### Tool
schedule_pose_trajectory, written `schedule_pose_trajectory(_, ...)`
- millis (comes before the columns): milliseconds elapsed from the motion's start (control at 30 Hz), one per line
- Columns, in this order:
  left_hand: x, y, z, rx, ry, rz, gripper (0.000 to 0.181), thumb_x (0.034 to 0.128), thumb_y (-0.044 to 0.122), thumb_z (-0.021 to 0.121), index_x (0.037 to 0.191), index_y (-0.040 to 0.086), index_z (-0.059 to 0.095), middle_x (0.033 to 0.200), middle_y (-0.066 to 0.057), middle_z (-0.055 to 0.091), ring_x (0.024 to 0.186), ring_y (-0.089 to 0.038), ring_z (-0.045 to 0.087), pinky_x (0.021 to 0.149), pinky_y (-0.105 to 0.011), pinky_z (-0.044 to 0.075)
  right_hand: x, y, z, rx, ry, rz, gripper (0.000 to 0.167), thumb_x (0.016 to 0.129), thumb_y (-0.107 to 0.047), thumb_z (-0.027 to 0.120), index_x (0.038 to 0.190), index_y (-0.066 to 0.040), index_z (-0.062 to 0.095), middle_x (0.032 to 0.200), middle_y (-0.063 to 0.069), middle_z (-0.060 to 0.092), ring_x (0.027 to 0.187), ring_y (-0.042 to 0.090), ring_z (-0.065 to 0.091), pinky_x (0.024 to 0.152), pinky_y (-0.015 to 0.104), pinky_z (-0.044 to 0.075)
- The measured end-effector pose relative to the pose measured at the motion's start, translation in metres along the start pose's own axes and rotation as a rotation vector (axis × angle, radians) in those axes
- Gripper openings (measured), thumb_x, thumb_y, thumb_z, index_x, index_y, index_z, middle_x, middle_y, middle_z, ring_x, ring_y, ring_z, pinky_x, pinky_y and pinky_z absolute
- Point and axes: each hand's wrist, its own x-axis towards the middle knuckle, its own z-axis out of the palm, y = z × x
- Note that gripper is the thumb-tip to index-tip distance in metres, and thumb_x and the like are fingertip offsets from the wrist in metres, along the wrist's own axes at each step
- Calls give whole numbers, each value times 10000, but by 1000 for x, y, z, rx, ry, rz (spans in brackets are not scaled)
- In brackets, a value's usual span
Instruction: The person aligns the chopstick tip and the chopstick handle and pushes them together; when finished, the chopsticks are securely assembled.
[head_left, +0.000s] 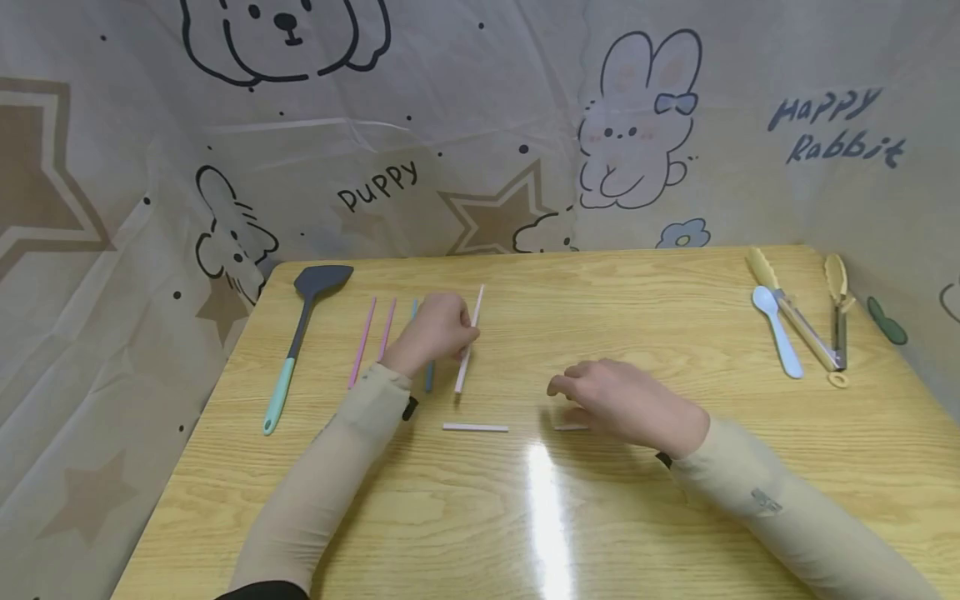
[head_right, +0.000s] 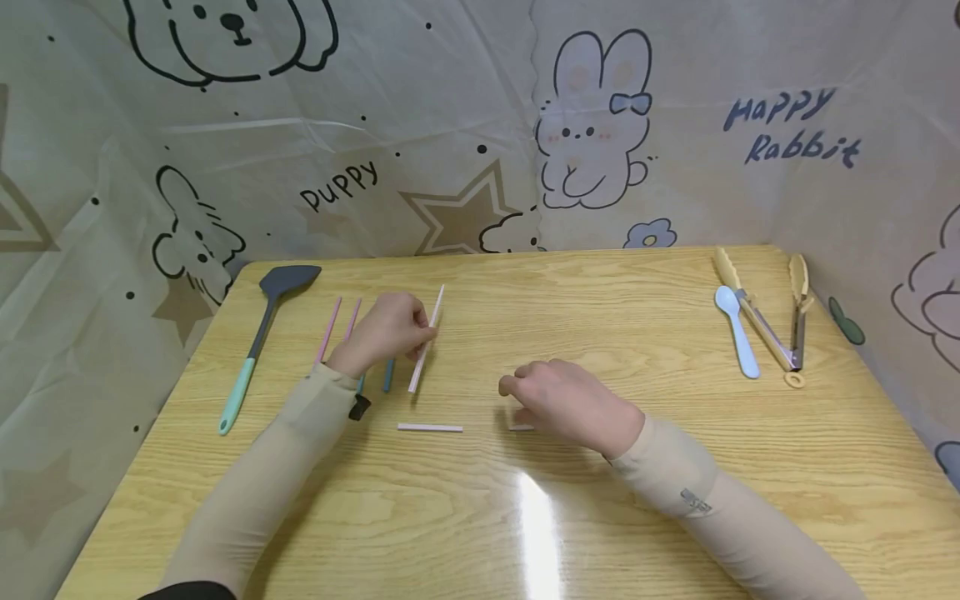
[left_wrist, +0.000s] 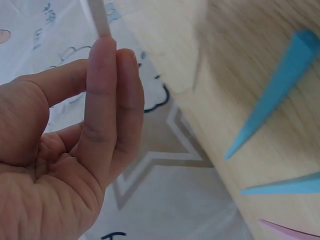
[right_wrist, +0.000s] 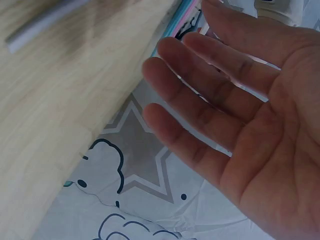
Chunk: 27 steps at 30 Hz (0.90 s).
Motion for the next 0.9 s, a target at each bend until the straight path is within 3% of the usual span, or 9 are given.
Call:
schedule_pose_trajectory(167,4,-12,2,23,-8,-18,367,916,36,659,553,4,615,559,-110,646,537,-322,662,506,-217,527,-7,-2,7,27,-24,16,171,836,-80,782,976,-60,687,867,48,694,732,179,668,643,302,556)
schedule_pose_trajectory(300,8,-16,4,71,-23,-31,385,899,22,655,517,15,609,542,-102,643,374,-185,529,430,-174,452,-9,-1,14,25,-13,12,159,794,-22,777,887,-86,665,825,27,683,693,163,652,606,283,542)
schedule_pose_trajectory(433,14,-19,4,103,-31,-60,370,873,-8,625,506,23,601,543,-107,643,330,-85,402,357,-176,331,-10,-1,18,9,-4,21,210,753,-20,805,826,-107,629,747,-28,609,622,118,582,552,255,499)
schedule_pose_trajectory(533,18,-21,4,100,-39,-92,338,862,-21,611,526,14,602,563,-120,650,367,-138,498,386,-195,411,-11,-1,19,2,-17,33,262,736,-43,837,797,-120,594,708,-63,546,584,86,512,516,238,454)
schedule_pose_trajectory(667,20,-24,4,56,-48,-151,287,855,-37,618,570,-6,621,583,-138,654,500,-247,654,525,-273,557,-11,-2,22,-19,-38,46,339,704,-68,876,765,-132,549,680,-83,493,569,74,459,496,235,417)
schedule_pose_trajectory(900,22,-31,4,9,-40,-215,256,832,-54,616,579,-17,641,564,-138,646,534,-247,685,573,-273,571,-12,-3,22,-57,-40,50,409,686,-98,891,726,-157,489,656,-93,434,561,71,412,505,248,392)
